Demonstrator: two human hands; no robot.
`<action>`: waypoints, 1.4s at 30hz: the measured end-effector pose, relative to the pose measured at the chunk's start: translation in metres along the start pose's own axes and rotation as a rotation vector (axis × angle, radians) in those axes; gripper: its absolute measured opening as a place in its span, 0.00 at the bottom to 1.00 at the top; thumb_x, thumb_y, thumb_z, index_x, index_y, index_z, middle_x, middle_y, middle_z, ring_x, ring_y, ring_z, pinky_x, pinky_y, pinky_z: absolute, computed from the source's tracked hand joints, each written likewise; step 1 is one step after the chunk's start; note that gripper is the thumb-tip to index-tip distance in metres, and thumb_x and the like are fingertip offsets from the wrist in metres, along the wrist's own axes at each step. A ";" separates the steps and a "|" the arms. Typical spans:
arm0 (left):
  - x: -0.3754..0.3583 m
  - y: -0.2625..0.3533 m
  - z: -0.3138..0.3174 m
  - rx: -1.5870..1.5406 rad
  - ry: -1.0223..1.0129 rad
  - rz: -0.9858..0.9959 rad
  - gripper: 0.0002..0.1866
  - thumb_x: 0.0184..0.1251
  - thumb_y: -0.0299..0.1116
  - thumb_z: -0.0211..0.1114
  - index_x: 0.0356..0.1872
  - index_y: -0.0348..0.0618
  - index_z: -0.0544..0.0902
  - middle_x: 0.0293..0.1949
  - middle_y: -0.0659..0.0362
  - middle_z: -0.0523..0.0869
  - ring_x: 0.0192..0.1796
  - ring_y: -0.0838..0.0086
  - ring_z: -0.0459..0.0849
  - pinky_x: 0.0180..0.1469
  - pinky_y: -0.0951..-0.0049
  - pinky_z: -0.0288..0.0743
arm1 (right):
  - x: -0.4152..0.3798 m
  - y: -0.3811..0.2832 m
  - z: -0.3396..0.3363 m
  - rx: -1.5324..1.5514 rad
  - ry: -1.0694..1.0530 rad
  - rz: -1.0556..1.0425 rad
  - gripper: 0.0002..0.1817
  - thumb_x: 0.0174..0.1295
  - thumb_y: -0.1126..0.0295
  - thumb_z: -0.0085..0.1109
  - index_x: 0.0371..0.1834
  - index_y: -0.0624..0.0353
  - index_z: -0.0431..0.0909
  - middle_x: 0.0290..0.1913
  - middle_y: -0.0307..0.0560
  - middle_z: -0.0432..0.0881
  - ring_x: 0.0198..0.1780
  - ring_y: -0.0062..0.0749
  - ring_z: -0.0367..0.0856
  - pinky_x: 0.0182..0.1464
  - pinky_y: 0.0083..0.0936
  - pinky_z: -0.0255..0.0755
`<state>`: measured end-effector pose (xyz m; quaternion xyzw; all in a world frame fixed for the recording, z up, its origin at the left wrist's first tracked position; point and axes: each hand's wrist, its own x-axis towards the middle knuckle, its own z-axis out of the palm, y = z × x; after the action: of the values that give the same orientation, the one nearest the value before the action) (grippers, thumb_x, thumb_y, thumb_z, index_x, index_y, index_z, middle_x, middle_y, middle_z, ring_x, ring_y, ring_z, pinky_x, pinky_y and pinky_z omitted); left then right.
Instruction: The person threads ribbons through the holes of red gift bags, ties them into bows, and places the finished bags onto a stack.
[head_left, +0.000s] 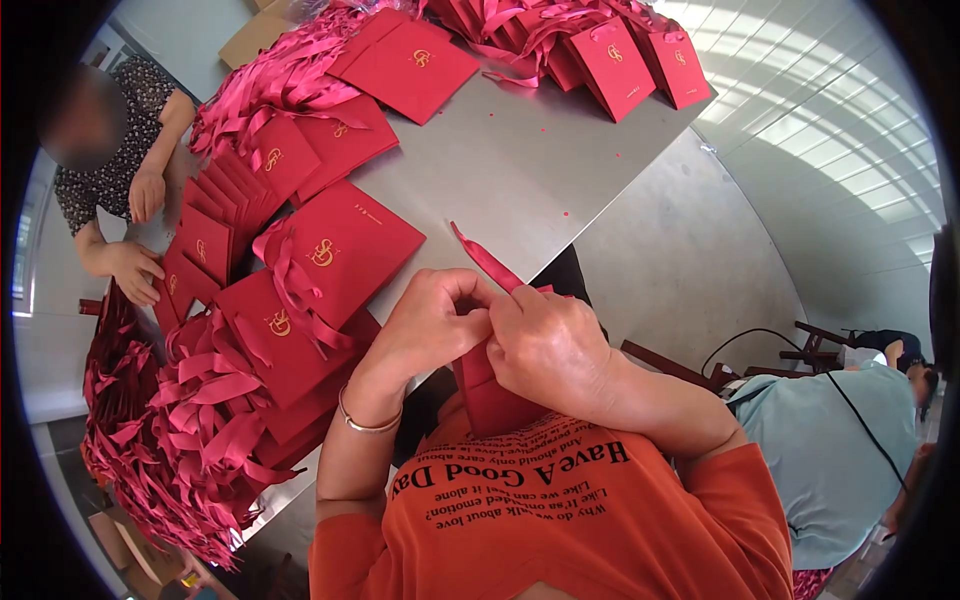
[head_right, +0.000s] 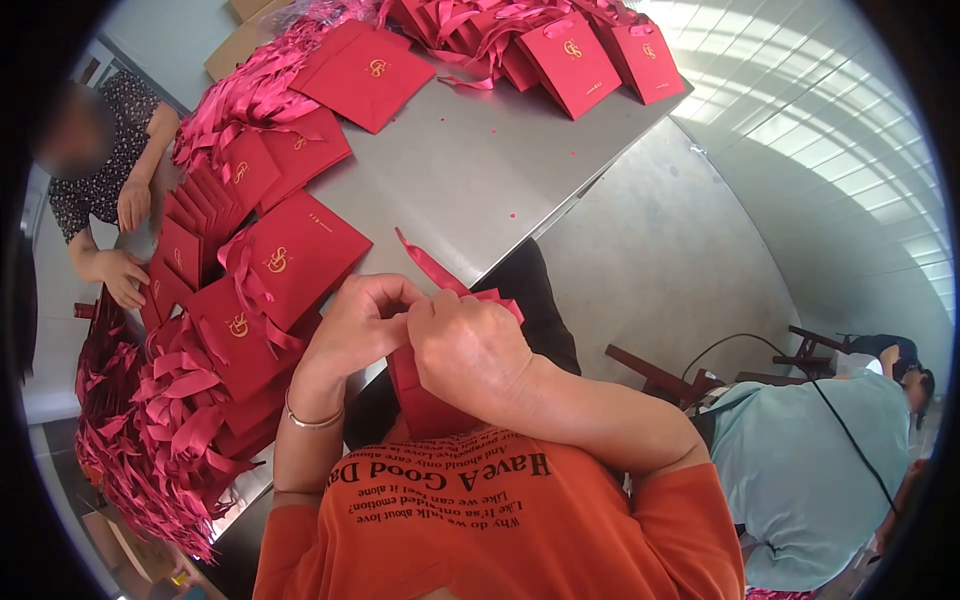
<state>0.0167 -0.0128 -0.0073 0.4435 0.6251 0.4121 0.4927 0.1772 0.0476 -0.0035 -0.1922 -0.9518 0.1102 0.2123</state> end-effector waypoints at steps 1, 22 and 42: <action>0.000 -0.001 0.000 0.019 -0.005 -0.012 0.10 0.53 0.20 0.62 0.35 0.30 0.87 0.28 0.57 0.89 0.31 0.82 0.82 0.33 0.76 0.76 | 0.000 0.000 0.003 -0.010 -0.009 0.002 0.06 0.44 0.77 0.62 0.21 0.59 0.72 0.21 0.47 0.74 0.19 0.40 0.78 0.21 0.33 0.76; -0.016 0.010 -0.004 0.339 -0.014 0.385 0.13 0.52 0.16 0.70 0.40 0.39 0.89 0.34 0.55 0.89 0.40 0.67 0.86 0.47 0.69 0.77 | 0.068 0.089 -0.010 1.002 -0.908 0.166 0.17 0.58 0.74 0.67 0.50 0.65 0.79 0.40 0.45 0.88 0.39 0.23 0.82 0.38 0.22 0.74; -0.031 0.021 0.001 0.464 -0.076 0.416 0.14 0.49 0.21 0.78 0.39 0.41 0.88 0.31 0.60 0.88 0.22 0.83 0.78 0.23 0.80 0.68 | 0.070 0.088 0.011 1.216 -1.088 0.271 0.23 0.49 0.77 0.67 0.49 0.70 0.73 0.35 0.46 0.86 0.28 0.20 0.74 0.26 0.18 0.64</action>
<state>0.0241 -0.0366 0.0206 0.6776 0.5794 0.3336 0.3065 0.1415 0.1546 -0.0136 -0.0767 -0.6645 0.7081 -0.2262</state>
